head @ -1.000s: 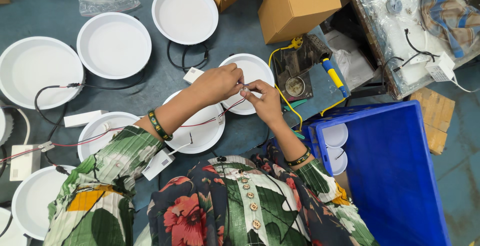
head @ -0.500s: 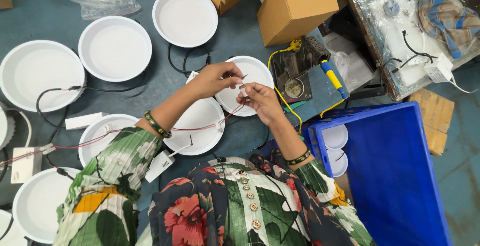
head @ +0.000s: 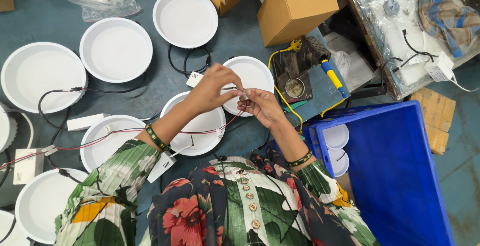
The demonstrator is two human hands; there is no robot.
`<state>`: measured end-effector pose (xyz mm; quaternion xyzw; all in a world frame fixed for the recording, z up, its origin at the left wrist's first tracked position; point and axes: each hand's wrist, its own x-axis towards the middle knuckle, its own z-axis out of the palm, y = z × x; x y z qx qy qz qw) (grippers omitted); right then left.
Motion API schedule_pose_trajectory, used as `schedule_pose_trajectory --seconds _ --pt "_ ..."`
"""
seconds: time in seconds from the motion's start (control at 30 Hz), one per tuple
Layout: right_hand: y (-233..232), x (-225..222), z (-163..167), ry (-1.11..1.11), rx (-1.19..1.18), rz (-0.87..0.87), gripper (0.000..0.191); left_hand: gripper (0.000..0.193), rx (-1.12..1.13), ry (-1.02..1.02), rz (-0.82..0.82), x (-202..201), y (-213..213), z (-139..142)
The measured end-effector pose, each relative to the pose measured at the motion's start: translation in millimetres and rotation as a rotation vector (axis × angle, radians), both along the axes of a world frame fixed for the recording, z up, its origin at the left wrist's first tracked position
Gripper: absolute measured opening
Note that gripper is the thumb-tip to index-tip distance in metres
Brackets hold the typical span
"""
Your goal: The person connects wires to multiple white circular LED light fixtures and their power drivers on a workbench. They strip wire ends, insert them into connectors, and arrange the assembled units on the table.
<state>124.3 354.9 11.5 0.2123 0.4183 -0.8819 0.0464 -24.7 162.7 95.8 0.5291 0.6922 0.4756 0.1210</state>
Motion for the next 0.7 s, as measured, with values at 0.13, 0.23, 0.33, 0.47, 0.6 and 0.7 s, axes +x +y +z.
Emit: schedule_pose_trajectory --seconds 0.13,0.23,0.33,0.47,0.6,0.7 --pt "1.1 5.2 0.3 -0.051 -0.064 -0.018 0.029 0.012 0.014 -0.026 -0.073 2.9 -2.1 -3.4" --pt "0.7 9.0 0.5 -0.01 -0.125 0.004 0.029 0.014 -0.083 -0.207 0.024 6.5 -2.1 -6.2" --pt "-2.0 10.8 2.1 -0.016 -0.116 0.011 0.028 0.014 -0.008 -0.128 0.03 8.9 -2.3 -5.5" --pt "-4.2 13.5 7.4 0.019 -0.019 0.051 0.023 0.011 0.019 0.163 0.041 10.1 -6.5 -0.5" --pt "-6.9 14.9 10.5 0.034 0.088 0.065 0.022 0.013 -0.017 0.366 -0.007 5.2 -9.9 4.4" --pt "-9.9 14.6 9.6 0.064 0.144 0.072 0.023 0.015 0.016 0.419 -0.019 2.6 -11.4 5.2"
